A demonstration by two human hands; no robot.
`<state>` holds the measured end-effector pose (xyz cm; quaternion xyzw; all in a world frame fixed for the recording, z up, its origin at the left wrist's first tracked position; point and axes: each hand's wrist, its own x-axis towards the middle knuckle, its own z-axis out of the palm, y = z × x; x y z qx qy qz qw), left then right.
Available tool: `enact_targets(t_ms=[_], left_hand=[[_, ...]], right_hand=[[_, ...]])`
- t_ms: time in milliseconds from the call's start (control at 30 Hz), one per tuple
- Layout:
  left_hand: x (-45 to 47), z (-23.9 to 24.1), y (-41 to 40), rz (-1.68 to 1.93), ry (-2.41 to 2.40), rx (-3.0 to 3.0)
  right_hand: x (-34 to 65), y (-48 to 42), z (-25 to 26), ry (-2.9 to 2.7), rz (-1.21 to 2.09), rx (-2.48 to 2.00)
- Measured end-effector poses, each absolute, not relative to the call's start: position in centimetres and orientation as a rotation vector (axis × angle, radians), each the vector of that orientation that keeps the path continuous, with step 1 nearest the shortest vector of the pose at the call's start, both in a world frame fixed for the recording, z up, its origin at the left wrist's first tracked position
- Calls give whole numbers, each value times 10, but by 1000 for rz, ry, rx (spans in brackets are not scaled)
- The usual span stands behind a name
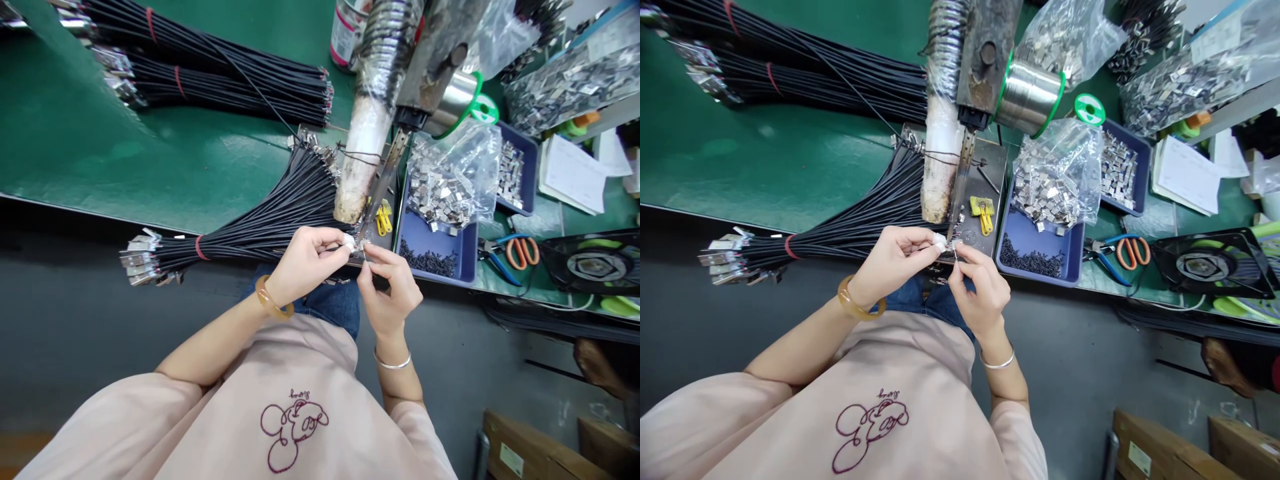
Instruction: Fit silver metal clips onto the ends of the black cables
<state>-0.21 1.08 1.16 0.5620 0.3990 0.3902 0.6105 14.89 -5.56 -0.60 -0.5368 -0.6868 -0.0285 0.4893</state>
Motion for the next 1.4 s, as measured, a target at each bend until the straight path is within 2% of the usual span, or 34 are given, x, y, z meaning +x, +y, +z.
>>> enact_targets(t_ms=[1400], left_hand=[[-3,14,7,836,954,1316]], right_hand=[[152,-55,0,-1738,-220,-1299]])
